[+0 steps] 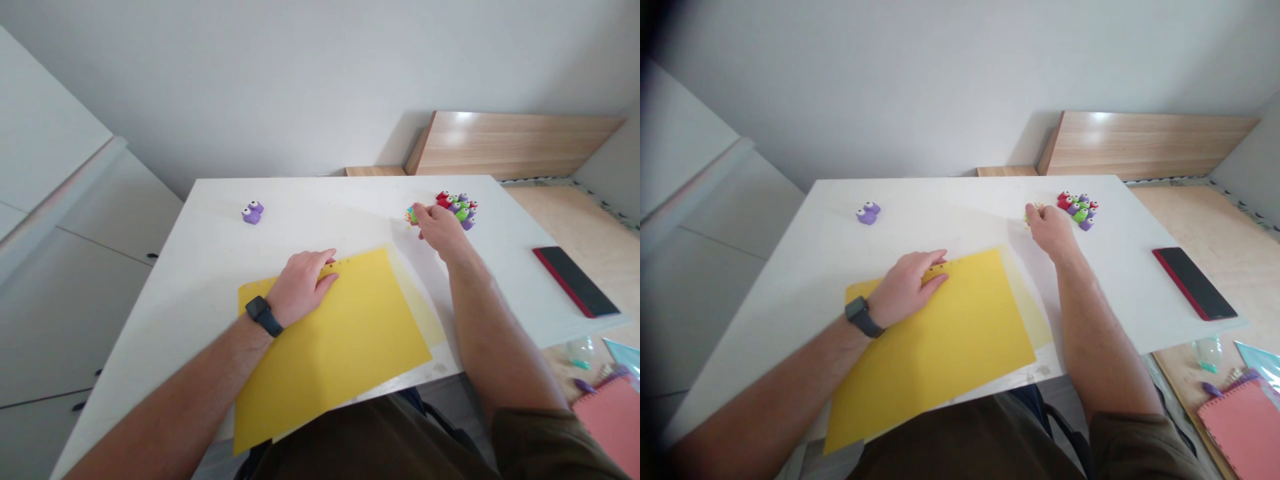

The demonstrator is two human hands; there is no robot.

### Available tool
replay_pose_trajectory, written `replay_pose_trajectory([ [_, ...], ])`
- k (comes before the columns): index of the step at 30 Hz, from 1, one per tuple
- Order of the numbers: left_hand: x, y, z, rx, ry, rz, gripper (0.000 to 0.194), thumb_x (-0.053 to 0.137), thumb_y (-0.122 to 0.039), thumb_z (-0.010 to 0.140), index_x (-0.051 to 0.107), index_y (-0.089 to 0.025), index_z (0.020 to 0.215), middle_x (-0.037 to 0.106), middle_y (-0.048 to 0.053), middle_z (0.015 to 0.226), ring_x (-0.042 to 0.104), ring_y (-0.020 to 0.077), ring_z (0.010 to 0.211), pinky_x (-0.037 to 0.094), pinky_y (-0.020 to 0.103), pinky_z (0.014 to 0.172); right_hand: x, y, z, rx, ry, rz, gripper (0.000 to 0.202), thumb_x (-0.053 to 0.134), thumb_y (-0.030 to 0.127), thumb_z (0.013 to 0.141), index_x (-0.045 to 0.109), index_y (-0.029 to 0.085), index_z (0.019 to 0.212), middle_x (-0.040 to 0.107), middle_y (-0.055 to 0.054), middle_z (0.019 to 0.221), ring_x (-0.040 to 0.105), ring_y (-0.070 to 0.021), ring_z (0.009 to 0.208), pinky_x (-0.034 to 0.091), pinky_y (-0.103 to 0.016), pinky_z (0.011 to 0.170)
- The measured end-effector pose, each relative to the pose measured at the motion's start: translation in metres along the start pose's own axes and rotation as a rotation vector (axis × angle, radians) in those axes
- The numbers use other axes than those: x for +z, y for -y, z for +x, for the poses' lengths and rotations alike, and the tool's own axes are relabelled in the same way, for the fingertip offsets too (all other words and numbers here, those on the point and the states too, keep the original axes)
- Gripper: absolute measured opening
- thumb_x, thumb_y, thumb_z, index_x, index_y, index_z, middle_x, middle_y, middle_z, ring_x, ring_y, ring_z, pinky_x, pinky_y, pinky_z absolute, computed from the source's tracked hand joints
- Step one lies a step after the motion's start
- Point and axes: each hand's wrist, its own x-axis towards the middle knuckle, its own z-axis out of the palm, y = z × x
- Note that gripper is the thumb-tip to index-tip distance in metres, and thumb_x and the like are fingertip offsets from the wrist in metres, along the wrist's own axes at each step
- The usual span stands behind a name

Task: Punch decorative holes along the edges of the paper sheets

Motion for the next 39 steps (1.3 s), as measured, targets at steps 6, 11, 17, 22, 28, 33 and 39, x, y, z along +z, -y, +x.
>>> replay_pose_trajectory([
  [6,0.001,0.001,-0.001,0.005,0.001,0.001,0.039,0.059,-0.029,0.096,0.053,-0.019,0.134,0.071,0.009,0.118,0.064,0.0266,0.109,0.048,0.048,0.099,0.004,-0.008,0.004,-0.005,0.028,-0.045,0.065,0.035,0.072,0.093,0.068,0.019,0.075,0.068,-0.008,0.064,0.055,-0.0194,0.055,0.034,-0.032,0.055],
  [11,0.0,0.0,-0.001,0.009,-0.001,0.008,0.039,0.059,-0.028,0.096,0.052,-0.018,0.134,0.071,0.009,0.118,0.063,0.0261,0.109,0.047,0.046,0.099,0.005,-0.011,0.006,-0.015,0.002,-0.059,0.066,0.033,0.072,0.093,0.068,0.019,0.075,0.068,-0.009,0.064,0.055,-0.0197,0.056,0.033,-0.032,0.055],
  [17,0.0,0.0,-0.002,0.005,0.0,-0.006,0.038,0.059,-0.028,0.096,0.053,-0.02,0.133,0.072,0.008,0.118,0.064,0.0267,0.109,0.048,0.047,0.099,0.005,-0.01,0.005,-0.014,0.014,-0.053,0.065,0.034,0.072,0.094,0.067,0.019,0.073,0.067,-0.009,0.063,0.056,-0.0202,0.057,0.034,-0.032,0.055],
  [22,0.0,-0.001,-0.001,0.004,0.0,-0.007,0.039,0.06,-0.028,0.096,0.053,-0.019,0.134,0.072,0.009,0.118,0.063,0.0266,0.109,0.047,0.048,0.099,0.005,-0.01,0.005,-0.005,0.0,-0.049,0.064,0.035,0.072,0.093,0.066,0.019,0.073,0.067,-0.009,0.062,0.056,-0.0205,0.056,0.035,-0.032,0.056],
  [28,0.0,-0.001,-0.001,0.006,0.0,0.001,0.039,0.06,-0.027,0.096,0.053,-0.018,0.133,0.071,0.008,0.118,0.063,0.0257,0.109,0.048,0.047,0.099,0.003,-0.01,0.004,-0.002,0.006,-0.054,0.065,0.034,0.072,0.093,0.065,0.019,0.07,0.066,-0.008,0.06,0.055,-0.02,0.054,0.034,-0.033,0.055],
  [33,0.0,0.0,-0.002,0.007,0.0,-0.003,0.038,0.06,-0.027,0.096,0.053,-0.018,0.133,0.071,0.009,0.118,0.063,0.0261,0.109,0.048,0.047,0.099,0.001,-0.009,0.004,0.009,0.004,-0.064,0.065,0.036,0.071,0.093,0.069,0.018,0.073,0.066,-0.009,0.061,0.056,-0.0203,0.054,0.033,-0.033,0.054],
  [39,0.001,0.0,-0.001,0.009,0.001,-0.008,0.038,0.06,-0.028,0.096,0.052,-0.018,0.133,0.071,0.009,0.118,0.063,0.0259,0.109,0.047,0.047,0.099,0.0,-0.006,0.003,0.01,-0.002,-0.072,0.065,0.035,0.069,0.094,0.068,0.018,0.071,0.066,-0.009,0.06,0.055,-0.0198,0.053,0.033,-0.033,0.055],
])
